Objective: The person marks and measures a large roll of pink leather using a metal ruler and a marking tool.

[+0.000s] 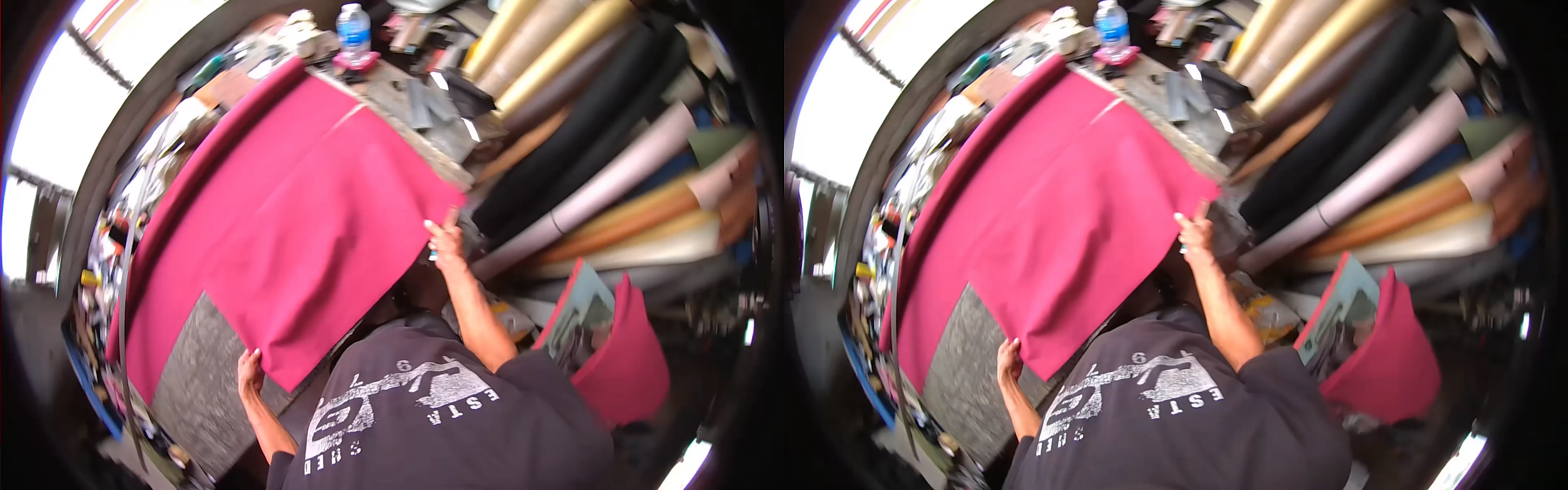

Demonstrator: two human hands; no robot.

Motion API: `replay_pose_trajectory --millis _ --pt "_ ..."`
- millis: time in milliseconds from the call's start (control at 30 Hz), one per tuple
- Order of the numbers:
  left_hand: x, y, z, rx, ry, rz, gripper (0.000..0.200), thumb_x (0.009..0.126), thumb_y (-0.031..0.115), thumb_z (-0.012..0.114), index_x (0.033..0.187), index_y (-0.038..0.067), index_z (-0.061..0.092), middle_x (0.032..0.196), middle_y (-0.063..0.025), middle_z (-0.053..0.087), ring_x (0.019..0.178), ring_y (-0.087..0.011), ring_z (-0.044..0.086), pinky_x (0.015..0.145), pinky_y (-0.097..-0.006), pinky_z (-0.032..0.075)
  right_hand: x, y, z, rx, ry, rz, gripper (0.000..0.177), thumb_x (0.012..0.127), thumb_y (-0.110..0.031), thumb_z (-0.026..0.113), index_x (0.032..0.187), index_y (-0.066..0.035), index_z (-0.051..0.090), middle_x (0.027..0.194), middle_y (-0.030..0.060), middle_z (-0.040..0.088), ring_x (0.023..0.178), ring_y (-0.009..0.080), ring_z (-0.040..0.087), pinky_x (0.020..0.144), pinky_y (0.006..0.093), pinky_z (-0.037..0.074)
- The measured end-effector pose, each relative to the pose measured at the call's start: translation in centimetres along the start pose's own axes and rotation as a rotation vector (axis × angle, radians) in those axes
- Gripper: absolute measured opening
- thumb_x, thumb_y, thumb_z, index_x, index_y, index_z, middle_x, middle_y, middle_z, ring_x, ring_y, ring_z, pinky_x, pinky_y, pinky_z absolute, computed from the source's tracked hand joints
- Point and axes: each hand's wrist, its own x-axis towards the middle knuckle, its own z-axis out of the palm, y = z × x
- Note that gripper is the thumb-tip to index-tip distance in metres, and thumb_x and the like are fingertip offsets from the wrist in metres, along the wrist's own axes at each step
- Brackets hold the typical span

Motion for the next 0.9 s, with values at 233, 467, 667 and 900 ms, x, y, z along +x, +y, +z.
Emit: replay_pose_trajectory --millis 233,467,667,900 --pt "1.9 9.1 0.6 0.175 -0.07 0.245 0.042 0.093 0.013 0.059 0.133 -0.001 0.052 0.116 -0.0099 0.063 0.101 -0.0191 0.06 0.092 -0.0323 0.046 -13.9 -15.1 -0.2 -0.063 0.255 -0.653 0.039 0.085 -0.019 0.066 0.121 -0.007 0.056 0.086 0.02 0.064 0.08 0.0362 0.066 0.071 0.0425 0.051" --pt "-6.3 23.7 9.5 0.511 0.081 1.217 0.04 0.097 0.019 0.044 0.129 -0.002 0.056 0.134 -0.0169 0.056 0.123 -0.0271 0.054 0.109 -0.0376 0.038 -24.2 -24.0 -7.2 0.042 0.35 -0.886 0.021 0.089 -0.013 0.063 0.105 -0.001 0.055 0.082 0.014 0.06 0.073 0.0236 0.058 0.07 0.0359 0.048" --pt "-7.8 29.0 22.7 0.424 -0.123 1.233 0.041 0.097 0.02 0.044 0.129 -0.002 0.057 0.133 -0.0164 0.056 0.123 -0.0272 0.054 0.107 -0.037 0.039 -27.1 -26.1 -19.5 0.307 0.55 -0.648 0.022 0.083 -0.015 0.073 0.099 -0.001 0.067 0.087 0.0025 0.067 0.081 0.0143 0.062 0.076 0.0299 0.05" --pt "-17.8 30.2 45.9 0.342 -0.606 1.219 0.041 0.097 0.021 0.044 0.128 -0.002 0.057 0.131 -0.0159 0.057 0.123 -0.0273 0.054 0.106 -0.0363 0.04 -31.4 -33.6 -50.5 0.281 0.814 -0.613 0.014 0.078 -0.015 0.074 0.089 -0.011 0.066 0.071 0.003 0.062 0.056 0.0181 0.054 0.049 0.0296 0.042"
